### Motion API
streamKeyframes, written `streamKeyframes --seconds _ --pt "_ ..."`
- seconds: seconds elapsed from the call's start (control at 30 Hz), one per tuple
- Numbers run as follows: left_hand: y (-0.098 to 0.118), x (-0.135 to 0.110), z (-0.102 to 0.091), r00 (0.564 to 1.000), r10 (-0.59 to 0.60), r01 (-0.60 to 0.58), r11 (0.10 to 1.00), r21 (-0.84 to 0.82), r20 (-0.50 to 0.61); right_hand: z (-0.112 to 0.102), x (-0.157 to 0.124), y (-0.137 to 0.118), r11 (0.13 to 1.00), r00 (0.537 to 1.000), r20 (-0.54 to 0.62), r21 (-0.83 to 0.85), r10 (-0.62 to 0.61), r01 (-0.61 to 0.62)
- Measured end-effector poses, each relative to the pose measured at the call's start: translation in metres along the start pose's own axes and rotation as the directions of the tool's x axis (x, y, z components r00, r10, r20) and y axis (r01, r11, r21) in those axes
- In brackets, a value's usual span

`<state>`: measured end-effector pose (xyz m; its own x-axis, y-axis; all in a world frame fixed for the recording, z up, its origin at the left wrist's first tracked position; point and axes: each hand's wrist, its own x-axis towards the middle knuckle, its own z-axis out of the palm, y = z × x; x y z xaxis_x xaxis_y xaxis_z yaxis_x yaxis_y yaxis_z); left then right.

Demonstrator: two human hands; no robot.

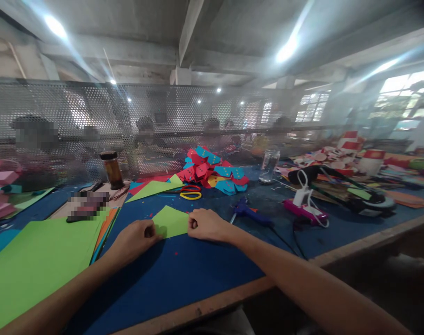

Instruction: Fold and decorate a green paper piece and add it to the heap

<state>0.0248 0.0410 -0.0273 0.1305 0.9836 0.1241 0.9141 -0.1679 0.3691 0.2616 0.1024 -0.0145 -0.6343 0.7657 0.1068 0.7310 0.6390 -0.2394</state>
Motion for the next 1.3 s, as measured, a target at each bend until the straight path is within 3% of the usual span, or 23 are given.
streamKeyframes --seconds 1.3 --pt "-0.001 0.000 0.001 1.000 -0.008 0.008 1.000 -0.027 0.011 -0.024 -0.009 0.009 0.996 0.986 0.145 -0.042 0.086 -0.080"
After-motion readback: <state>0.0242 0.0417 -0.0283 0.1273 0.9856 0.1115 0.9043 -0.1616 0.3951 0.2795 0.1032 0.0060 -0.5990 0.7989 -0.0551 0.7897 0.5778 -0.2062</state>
